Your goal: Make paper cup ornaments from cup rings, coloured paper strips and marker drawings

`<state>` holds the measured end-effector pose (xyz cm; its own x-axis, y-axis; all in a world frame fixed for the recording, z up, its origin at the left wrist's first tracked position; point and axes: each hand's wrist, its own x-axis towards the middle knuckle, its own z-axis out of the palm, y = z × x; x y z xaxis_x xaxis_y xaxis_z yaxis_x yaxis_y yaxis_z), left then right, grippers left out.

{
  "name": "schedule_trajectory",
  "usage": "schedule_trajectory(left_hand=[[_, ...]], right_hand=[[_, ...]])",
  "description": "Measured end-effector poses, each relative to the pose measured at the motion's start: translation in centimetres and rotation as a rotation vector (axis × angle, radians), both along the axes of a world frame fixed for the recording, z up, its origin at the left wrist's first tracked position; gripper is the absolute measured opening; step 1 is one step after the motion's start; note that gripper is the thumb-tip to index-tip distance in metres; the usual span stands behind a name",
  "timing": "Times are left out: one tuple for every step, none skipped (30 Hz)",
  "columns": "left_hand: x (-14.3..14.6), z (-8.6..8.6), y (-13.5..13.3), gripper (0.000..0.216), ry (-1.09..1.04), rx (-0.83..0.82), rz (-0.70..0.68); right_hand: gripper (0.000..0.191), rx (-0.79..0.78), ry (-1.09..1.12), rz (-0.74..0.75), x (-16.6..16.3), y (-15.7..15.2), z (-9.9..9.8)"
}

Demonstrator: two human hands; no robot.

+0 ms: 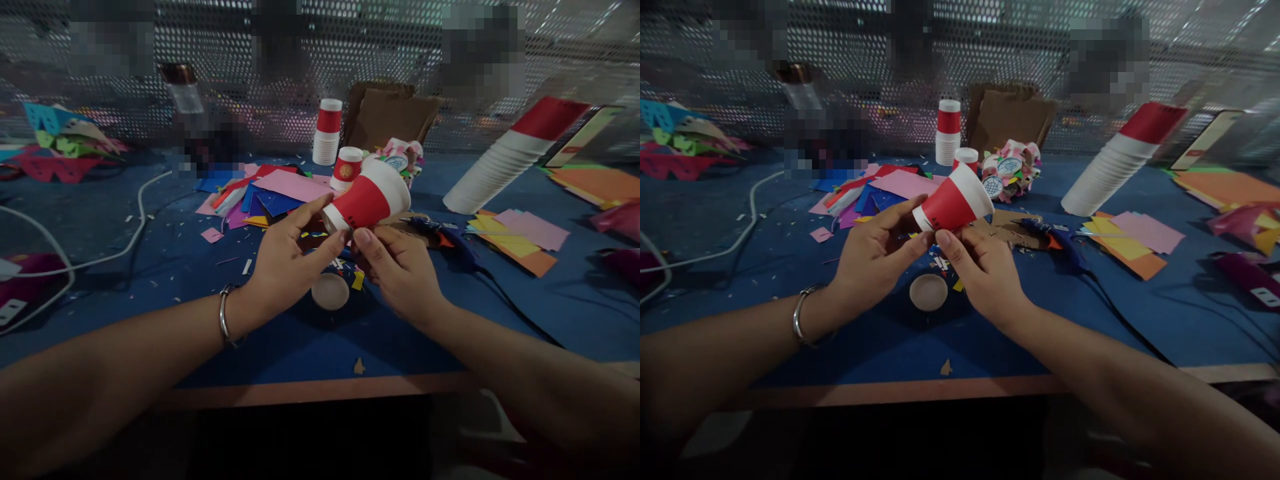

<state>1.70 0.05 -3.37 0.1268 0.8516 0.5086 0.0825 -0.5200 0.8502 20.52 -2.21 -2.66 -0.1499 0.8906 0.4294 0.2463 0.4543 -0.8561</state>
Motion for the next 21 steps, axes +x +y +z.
schedule_trajectory(left_hand=[[0.0,0.1,-0.2,0.057,0.036,0.031,0.025],[0.0,0.1,-0.3,0.058,0.066,0.055,0.05],[0.0,0.2,-0.5,0.059,0.09,0.071,0.074],[0.0,0.2,-0.6,0.059,0.107,0.082,0.098],[0.0,0.3,-0.6,0.058,0.114,0.084,0.112],[0.0,0.3,-0.6,0.058,0.108,0.077,0.109],[0.1,0.3,-0.7,0.057,0.088,0.058,0.09],[0.1,0.3,-0.7,0.057,0.056,0.031,0.06],[0.2,0.3,-0.6,0.058,0.014,0.0,0.023],[0.2,0.2,-0.6,0.058,-0.027,-0.033,-0.014],[0.2,0.2,-0.6,0.059,-0.065,-0.066,-0.047],[0.2,0.2,-0.6,0.06,-0.097,-0.098,-0.074],[0.2,0.2,-0.5,0.059,-0.125,-0.129,-0.097],[0.2,0.2,-0.5,0.059,-0.148,-0.157,-0.12],[0.2,0.2,-0.5,0.058,-0.171,-0.181,-0.141],[0.2,0.2,-0.4,0.057,-0.192,-0.199,-0.159],[0.2,0.2,-0.4,0.055,-0.212,-0.209,-0.172],[0.2,0.2,-0.4,0.054,-0.224,-0.215,-0.182],[0.2,0.2,-0.3,0.053,-0.23,-0.22,-0.188],[0.2,0.2,-0.3,0.052,-0.231,-0.222,-0.191],[0.2,0.2,-0.4,0.051,-0.23,-0.221,-0.189]], right_hand=[[0.054,0.006,0.003,-0.002,0.0,0.0,0.0],[0.054,0.011,0.009,0.0,-0.1,0.0,0.0],[0.054,0.014,0.014,0.004,-0.2,0.0,0.0],[0.054,0.019,0.021,0.007,-0.2,0.0,0.0],[0.054,0.021,0.028,0.01,-0.3,0.0,-0.1],[0.054,0.022,0.035,0.014,-0.3,0.0,-0.1],[0.053,0.021,0.041,0.018,-0.3,0.0,-0.2],[0.052,0.021,0.046,0.022,-0.2,-0.1,-0.2],[0.051,0.022,0.051,0.026,-0.2,-0.1,-0.2],[0.05,0.026,0.054,0.029,-0.2,-0.1,-0.2],[0.05,0.034,0.052,0.03,-0.1,-0.1,-0.2],[0.049,0.043,0.046,0.026,-0.1,-0.1,-0.1],[0.049,0.051,0.035,0.019,-0.1,-0.1,-0.1],[0.049,0.059,0.019,0.011,0.0,-0.2,0.0],[0.05,0.069,-0.001,0.002,-0.1,-0.2,0.1],[0.05,0.083,-0.02,-0.007,-0.1,-0.2,0.3],[0.051,0.099,-0.038,-0.012,-0.1,-0.2,0.4],[0.052,0.118,-0.05,-0.015,-0.2,-0.2,0.5],[0.053,0.135,-0.057,-0.015,-0.2,-0.3,0.7],[0.053,0.148,-0.059,-0.013,-0.2,-0.3,0.8],[0.052,0.156,-0.057,-0.011,-0.2,-0.3,0.8]])
